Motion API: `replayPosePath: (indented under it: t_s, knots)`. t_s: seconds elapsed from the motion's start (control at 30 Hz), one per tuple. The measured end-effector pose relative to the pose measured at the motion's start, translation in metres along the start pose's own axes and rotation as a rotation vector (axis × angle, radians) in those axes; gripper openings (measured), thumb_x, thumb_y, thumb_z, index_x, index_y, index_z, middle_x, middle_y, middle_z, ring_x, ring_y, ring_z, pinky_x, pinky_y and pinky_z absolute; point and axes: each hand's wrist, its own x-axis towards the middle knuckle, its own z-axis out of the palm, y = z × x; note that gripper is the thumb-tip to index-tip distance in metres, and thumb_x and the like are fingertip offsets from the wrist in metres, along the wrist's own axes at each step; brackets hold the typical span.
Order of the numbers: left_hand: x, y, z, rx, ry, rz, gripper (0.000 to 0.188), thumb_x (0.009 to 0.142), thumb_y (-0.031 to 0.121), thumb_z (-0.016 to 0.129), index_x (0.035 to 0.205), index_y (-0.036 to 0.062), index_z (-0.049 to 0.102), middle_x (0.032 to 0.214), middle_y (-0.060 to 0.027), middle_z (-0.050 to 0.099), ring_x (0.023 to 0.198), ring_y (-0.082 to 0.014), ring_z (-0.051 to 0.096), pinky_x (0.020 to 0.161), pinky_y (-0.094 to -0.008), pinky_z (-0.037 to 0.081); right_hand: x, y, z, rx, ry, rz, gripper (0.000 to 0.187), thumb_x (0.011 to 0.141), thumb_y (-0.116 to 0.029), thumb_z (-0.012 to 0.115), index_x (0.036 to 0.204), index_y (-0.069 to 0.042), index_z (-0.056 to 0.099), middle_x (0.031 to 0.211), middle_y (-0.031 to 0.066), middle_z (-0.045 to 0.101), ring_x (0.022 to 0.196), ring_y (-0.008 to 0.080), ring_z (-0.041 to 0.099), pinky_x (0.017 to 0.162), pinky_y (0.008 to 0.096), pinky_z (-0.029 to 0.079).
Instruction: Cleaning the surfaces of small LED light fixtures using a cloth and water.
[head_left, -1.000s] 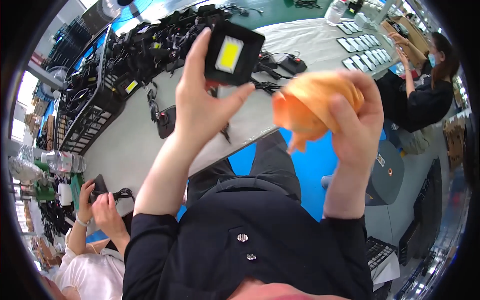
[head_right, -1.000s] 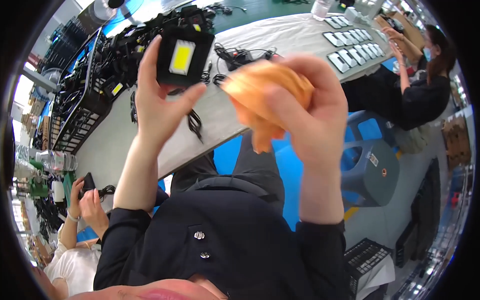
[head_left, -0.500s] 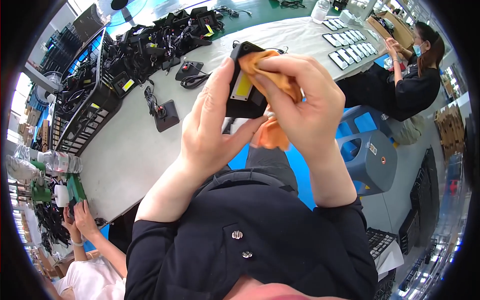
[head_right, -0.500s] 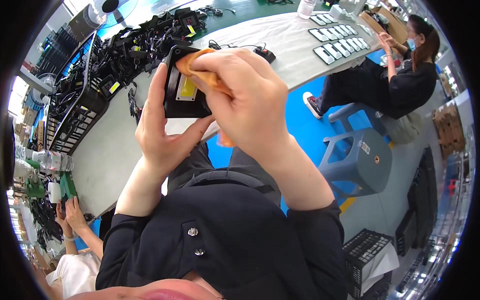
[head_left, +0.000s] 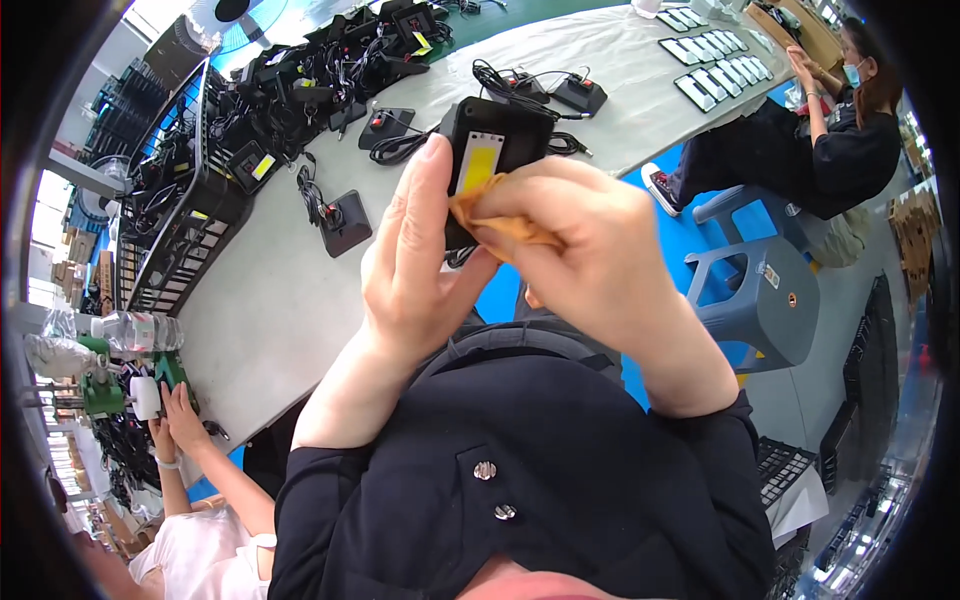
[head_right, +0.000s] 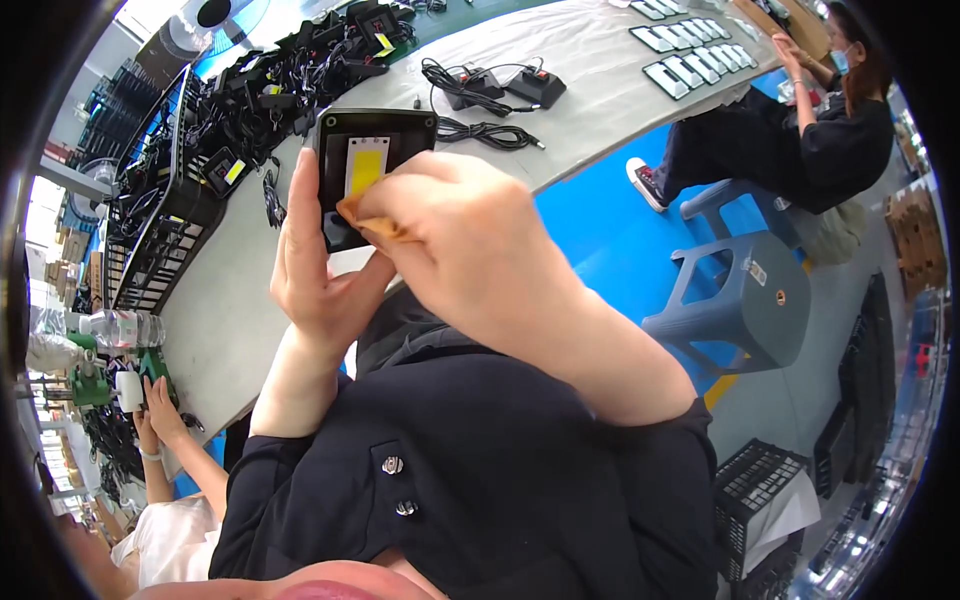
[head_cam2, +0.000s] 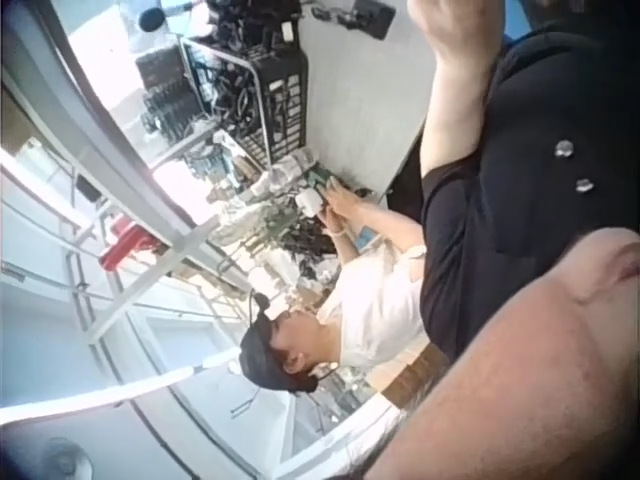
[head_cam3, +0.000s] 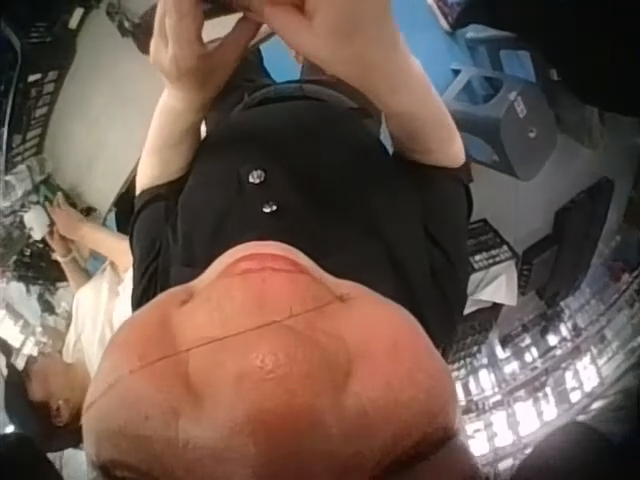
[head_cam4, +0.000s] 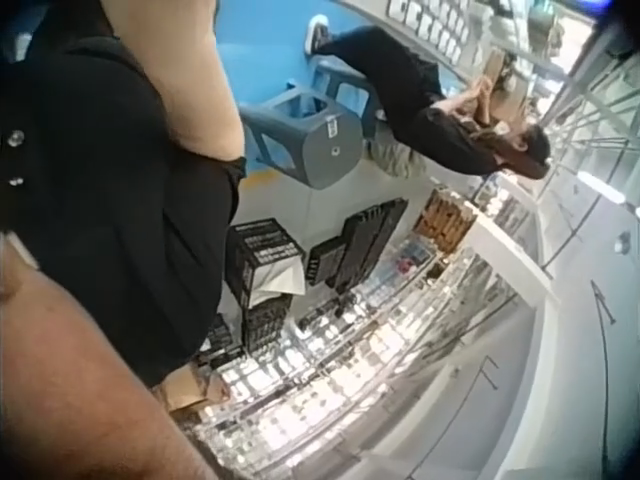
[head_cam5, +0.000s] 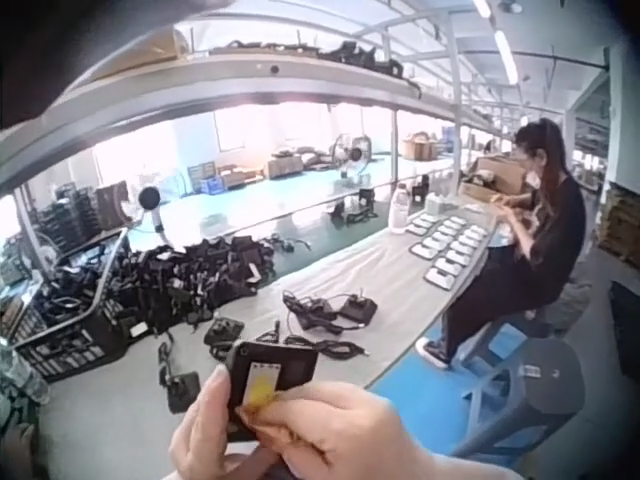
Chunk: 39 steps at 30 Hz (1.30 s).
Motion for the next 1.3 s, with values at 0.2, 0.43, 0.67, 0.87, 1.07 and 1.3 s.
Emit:
replayPosePath:
  t_s: [0.2, 0.43, 0.67, 0.87, 1.07, 1.3]
  knots:
    - [0.009, 0.001, 0.004, -0.009, 0.014, -0.011, 0.076, 0.064, 0.003, 0.081, 0.129, -0.0115, 0.044, 0.126, -0.0251, 0.053, 0.112, -0.0372, 0.056, 0.093, -0.0393, 0.048, 0.006, -0.002, -0.004, -0.242, 0.073, -0.1, 0.016, 0.074, 0.0, 0.068, 0.09, -0.002, 0.067, 0.087, 0.0122, 0.066, 0.077, 0.0267, 0.065, 0.068, 0.0314, 0.052]
    - [0.011, 0.009, -0.004, -0.363, -0.013, -0.331, 0.1, 0.059, 0.013, 0.089, 0.138, -0.0092, 0.031, 0.131, -0.0203, 0.052, 0.109, -0.0206, 0.059, 0.09, -0.0306, 0.049, -0.027, 0.014, -0.06, 0.909, 0.297, 0.37, 0.014, 0.095, -0.007, 0.049, 0.107, -0.002, 0.054, 0.094, 0.009, 0.064, 0.089, 0.0171, 0.066, 0.077, 0.0286, 0.055]
    - [0.018, 0.022, 0.014, -0.328, -0.056, -0.134, 0.099, 0.057, 0.026, 0.089, 0.135, -0.0082, 0.039, 0.11, -0.0172, 0.063, 0.094, -0.0235, 0.065, 0.08, -0.0307, 0.052, -0.043, 0.035, -0.034, 1.254, -0.035, 0.67, 0.047, 0.092, -0.015, 0.058, 0.134, -0.004, 0.043, 0.127, 0.0137, 0.053, 0.109, 0.0201, 0.058, 0.086, 0.032, 0.052]
    - [0.024, 0.022, 0.044, -0.212, -0.237, -0.129, 0.104, 0.055, 0.03, 0.089, 0.137, -0.0066, 0.036, 0.116, -0.0144, 0.057, 0.1, -0.022, 0.059, 0.087, -0.0314, 0.046, -0.062, 0.087, -0.023, 1.6, -0.025, 0.602, 0.035, 0.093, -0.015, 0.056, 0.125, -0.001, 0.051, 0.116, 0.0142, 0.061, 0.101, 0.023, 0.064, 0.082, 0.0354, 0.055]
    - [0.024, 0.016, 0.067, -0.479, -0.301, -0.109, 0.111, 0.053, 0.029, 0.092, 0.138, -0.0043, 0.029, 0.135, -0.0169, 0.04, 0.12, -0.0233, 0.048, 0.101, -0.0347, 0.039, -0.066, 0.096, -0.035, 1.462, 0.037, 0.713, 0.026, 0.091, -0.018, 0.059, 0.109, 0.001, 0.059, 0.092, 0.0113, 0.068, 0.062, 0.0116, 0.066, 0.041, 0.0189, 0.049]
    - [0.043, -0.005, 0.091, -0.468, -0.399, -0.036, 0.109, 0.061, 0.06, 0.079, 0.134, -0.0064, 0.034, 0.131, -0.0197, 0.044, 0.118, -0.0287, 0.048, 0.097, -0.0369, 0.038, -0.079, 0.122, -0.033, 1.334, 0.255, 0.8, 0.025, 0.089, -0.017, 0.061, 0.106, 0.001, 0.061, 0.087, 0.0111, 0.069, 0.055, 0.0119, 0.065, 0.038, 0.0206, 0.047]
